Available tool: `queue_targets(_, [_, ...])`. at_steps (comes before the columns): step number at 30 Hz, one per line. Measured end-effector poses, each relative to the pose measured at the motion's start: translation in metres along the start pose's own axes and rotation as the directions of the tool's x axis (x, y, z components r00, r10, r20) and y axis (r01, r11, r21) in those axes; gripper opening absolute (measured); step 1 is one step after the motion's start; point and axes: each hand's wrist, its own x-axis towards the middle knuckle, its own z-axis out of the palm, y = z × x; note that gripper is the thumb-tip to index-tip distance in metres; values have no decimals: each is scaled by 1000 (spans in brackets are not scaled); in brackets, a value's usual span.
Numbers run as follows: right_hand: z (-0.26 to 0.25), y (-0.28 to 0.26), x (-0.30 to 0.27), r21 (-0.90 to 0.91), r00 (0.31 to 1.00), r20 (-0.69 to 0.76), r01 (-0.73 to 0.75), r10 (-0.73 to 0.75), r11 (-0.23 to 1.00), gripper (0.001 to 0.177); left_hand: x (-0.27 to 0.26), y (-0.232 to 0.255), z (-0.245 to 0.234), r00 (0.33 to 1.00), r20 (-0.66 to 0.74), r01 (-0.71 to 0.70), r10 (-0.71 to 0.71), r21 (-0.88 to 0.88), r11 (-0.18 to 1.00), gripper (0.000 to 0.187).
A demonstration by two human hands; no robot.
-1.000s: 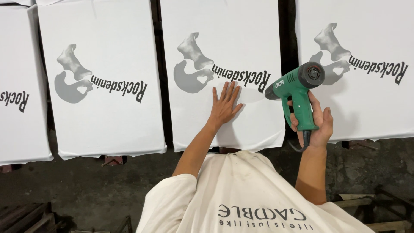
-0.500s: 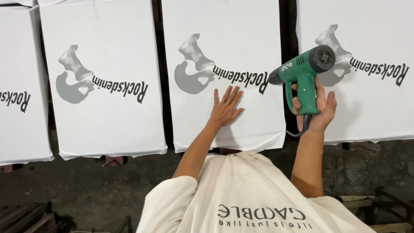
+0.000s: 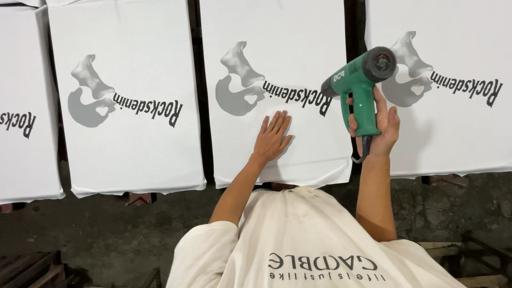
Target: The person uses a green heat gun to apply heat to a logo on a white t-shirt laid flat on a table. They move the heat gun back and forth over the design while keeping their left hand on the fabric. The person repeats this process on multiple shirts lined up on the table.
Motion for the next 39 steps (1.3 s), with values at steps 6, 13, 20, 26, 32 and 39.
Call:
queue_targets(6, [3,10,-14,-44,990,140,-27,33,999,87,-20,-12,-6,999,30,31,-30,-23,999,63])
queue_targets(13, [9,19,-20,-42,978,200,-53,60,998,93,-29,-15,-18,984,11,176,-175,-65,982,60])
queue_targets(20, [26,29,-15,23,952,297,-89,78,996,90,-32,-13,-19,977,-58,196,-203,-106,975,60])
queue_targets(26, [45,43,0,7,932,352,-99,90,995,93,-34,-19,-7,953,-179,216,-246,-170,962,57])
queue_targets(32, [61,49,8,18,924,374,-88,75,996,91,-34,-18,-6,944,-221,212,-245,-162,964,55])
queue_targets(39, [39,40,-5,-60,959,281,53,-34,997,82,-32,-17,-12,969,-137,193,-206,-105,976,56])
